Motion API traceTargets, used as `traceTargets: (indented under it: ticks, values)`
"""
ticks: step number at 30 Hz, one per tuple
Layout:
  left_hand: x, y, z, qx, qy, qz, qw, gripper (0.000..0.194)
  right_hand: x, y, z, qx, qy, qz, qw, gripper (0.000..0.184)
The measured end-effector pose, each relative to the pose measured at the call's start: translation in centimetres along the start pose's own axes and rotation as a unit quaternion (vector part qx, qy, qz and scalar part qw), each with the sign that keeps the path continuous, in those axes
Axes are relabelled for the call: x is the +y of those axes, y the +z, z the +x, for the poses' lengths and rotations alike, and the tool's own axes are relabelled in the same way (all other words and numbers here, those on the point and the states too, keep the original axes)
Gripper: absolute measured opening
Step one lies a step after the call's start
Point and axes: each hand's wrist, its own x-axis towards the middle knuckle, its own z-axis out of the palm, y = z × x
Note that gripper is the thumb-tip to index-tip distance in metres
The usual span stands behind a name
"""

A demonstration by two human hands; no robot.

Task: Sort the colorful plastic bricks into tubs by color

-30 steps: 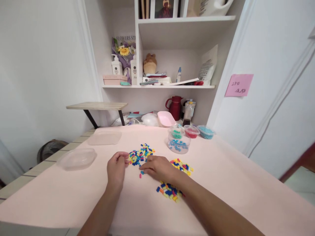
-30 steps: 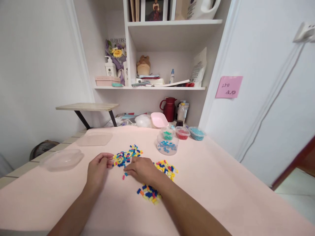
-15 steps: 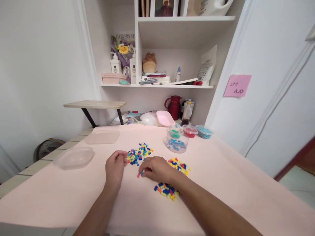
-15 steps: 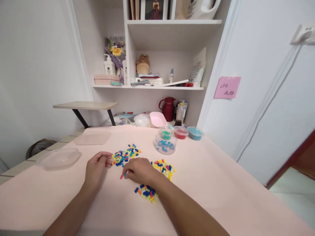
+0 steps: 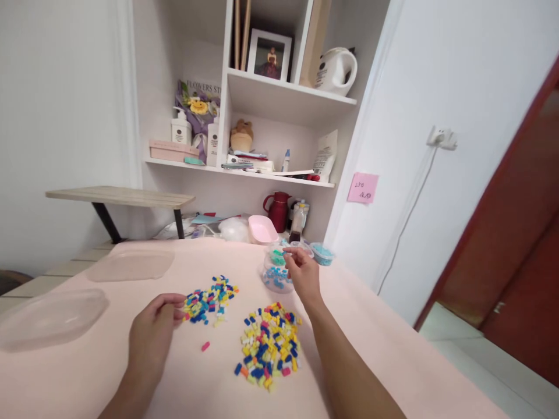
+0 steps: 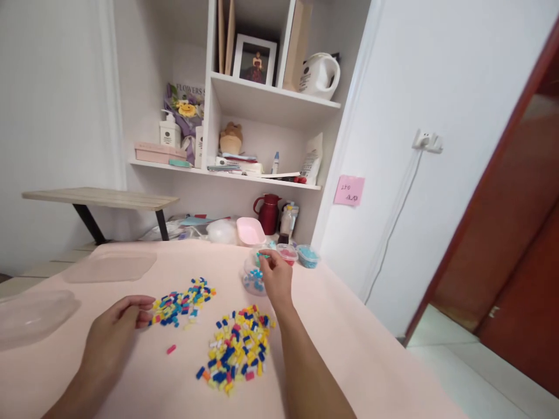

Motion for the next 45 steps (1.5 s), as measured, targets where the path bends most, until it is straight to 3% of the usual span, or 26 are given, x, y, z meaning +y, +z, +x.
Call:
traceTargets:
  ticks: [3, 9, 12, 14, 17, 20, 23, 28, 33, 39, 45]
  values:
    - [-0.1, 0.1, 0.0, -0.005, 0.004, 0.002, 1.000, 0.025, 1.1, -0.1, 0.5, 0.020, -0.018, -0.057, 0.998, 0.034]
    - [-0.5, 0.1, 0.0, -0.009, 0.023, 0.002, 1.000, 0.023, 1.4, 0.1, 0.3, -0.024, -0.046, -0.076, 0.996, 0.044]
    - [-0.6, -0.1, 0.0, -0.008, 0.039, 0.025, 0.999, 0.023, 1.0, 1.2, -0.8, -0.096, -0.084, -0.085, 0.988, 0.038]
    - [-0.7, -0.1, -0.1, -0.007, 0.083, 0.078, 0.994, 0.024, 0.8, 2.5, -2.1, -0.200, -0.130, -0.105, 0.966, 0.034]
    - [-1.3, 0.0, -0.1, -0.039, 0.180, 0.179, 0.967, 0.031, 0.5, 4.5, -4.3, -0.359, -0.192, -0.154, 0.900, 0.040]
    - [-2.2, 0.5, -0.1, -0.102, 0.217, 0.265, 0.934, 0.039, 0.3, 5.9, -5.9, -0.435, -0.226, -0.224, 0.842, 0.049]
    - [-2.9, 0.9, -0.2, -0.148, 0.241, 0.349, 0.893, 0.045, 0.1, 6.4, -6.3, -0.440, -0.243, -0.277, 0.819, 0.047]
    - [-3.1, 1.2, -0.7, -0.180, 0.254, 0.456, 0.834, 0.055, -0.1, 5.7, -5.3, -0.434, -0.190, -0.264, 0.840, 0.029]
    - [-3.0, 1.2, -1.1, -0.176, 0.251, 0.485, 0.819, 0.060, -0.3, 5.2, -4.9, -0.404, -0.147, -0.246, 0.869, 0.030]
    - [-3.1, 1.3, -1.3, -0.177, 0.260, 0.500, 0.807, 0.064, -0.7, 5.5, -5.6, -0.456, -0.160, -0.232, 0.844, 0.030]
    - [-3.4, 1.5, -1.1, -0.159, 0.279, 0.482, 0.815, 0.062, -0.9, 5.4, -5.6, -0.440, -0.160, -0.222, 0.855, 0.031]
